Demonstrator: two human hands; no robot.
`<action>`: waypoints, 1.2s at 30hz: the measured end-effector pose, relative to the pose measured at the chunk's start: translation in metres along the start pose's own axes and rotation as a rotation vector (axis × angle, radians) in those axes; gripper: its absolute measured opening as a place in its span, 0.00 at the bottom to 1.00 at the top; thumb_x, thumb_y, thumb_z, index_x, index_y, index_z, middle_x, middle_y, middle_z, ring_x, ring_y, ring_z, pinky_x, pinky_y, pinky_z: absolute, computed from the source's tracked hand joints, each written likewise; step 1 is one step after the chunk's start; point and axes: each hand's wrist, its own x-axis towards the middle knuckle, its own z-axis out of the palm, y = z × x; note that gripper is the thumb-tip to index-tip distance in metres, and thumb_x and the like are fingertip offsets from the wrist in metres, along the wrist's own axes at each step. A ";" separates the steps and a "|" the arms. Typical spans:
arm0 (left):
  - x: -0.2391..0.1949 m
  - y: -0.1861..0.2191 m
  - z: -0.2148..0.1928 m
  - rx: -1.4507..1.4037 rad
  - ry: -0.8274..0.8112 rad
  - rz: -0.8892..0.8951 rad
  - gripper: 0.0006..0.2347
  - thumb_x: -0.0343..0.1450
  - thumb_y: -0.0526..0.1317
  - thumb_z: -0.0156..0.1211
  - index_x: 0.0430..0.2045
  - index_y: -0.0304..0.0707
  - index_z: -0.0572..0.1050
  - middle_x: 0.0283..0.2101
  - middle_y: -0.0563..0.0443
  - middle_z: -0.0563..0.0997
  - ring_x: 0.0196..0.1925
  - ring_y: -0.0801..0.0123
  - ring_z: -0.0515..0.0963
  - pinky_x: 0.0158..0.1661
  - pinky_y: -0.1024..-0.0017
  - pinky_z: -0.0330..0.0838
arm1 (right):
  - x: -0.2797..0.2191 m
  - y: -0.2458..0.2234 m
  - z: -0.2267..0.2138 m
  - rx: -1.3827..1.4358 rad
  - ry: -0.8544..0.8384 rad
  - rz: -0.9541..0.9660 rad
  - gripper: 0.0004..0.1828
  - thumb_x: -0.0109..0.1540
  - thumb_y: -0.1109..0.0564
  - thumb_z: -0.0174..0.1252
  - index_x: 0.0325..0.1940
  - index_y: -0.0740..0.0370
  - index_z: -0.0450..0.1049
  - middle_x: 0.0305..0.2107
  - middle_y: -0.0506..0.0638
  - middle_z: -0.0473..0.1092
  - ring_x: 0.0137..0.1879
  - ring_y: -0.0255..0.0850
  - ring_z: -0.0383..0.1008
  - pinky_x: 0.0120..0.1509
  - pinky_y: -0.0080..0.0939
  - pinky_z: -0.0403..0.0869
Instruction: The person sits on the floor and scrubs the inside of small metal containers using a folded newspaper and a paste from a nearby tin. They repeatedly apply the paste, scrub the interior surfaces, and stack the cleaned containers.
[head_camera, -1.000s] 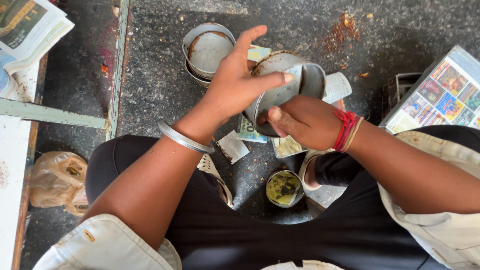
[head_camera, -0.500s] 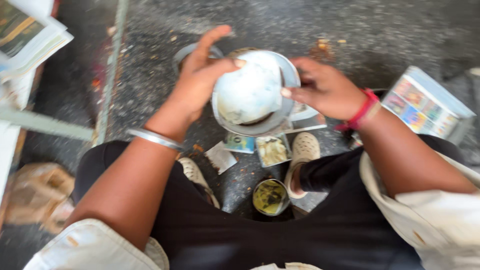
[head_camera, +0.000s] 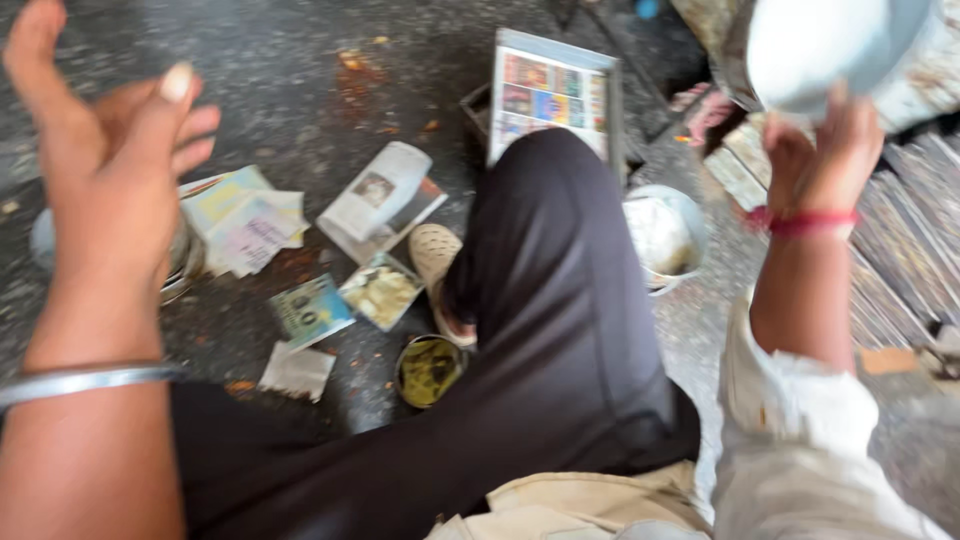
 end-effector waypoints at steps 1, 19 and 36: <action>-0.001 -0.005 0.004 0.028 -0.020 -0.016 0.31 0.83 0.36 0.57 0.77 0.46 0.43 0.56 0.37 0.80 0.55 0.59 0.86 0.56 0.63 0.80 | -0.009 0.011 -0.041 0.007 0.160 -0.062 0.23 0.74 0.53 0.55 0.69 0.62 0.58 0.53 0.59 0.68 0.39 0.48 0.71 0.39 0.43 0.72; -0.067 -0.053 -0.059 0.373 0.080 0.047 0.16 0.88 0.38 0.35 0.64 0.29 0.68 0.62 0.39 0.76 0.59 0.58 0.81 0.56 0.70 0.78 | -0.079 0.236 -0.164 0.504 0.791 0.402 0.37 0.60 0.46 0.61 0.70 0.55 0.59 0.64 0.58 0.63 0.68 0.56 0.68 0.64 0.61 0.78; -0.072 0.039 -0.076 -0.232 0.540 -0.161 0.14 0.82 0.46 0.59 0.60 0.49 0.66 0.42 0.41 0.84 0.36 0.61 0.86 0.39 0.69 0.79 | -0.035 0.007 0.128 0.031 -0.086 0.002 0.21 0.62 0.41 0.59 0.55 0.49 0.67 0.41 0.47 0.72 0.43 0.38 0.73 0.47 0.42 0.68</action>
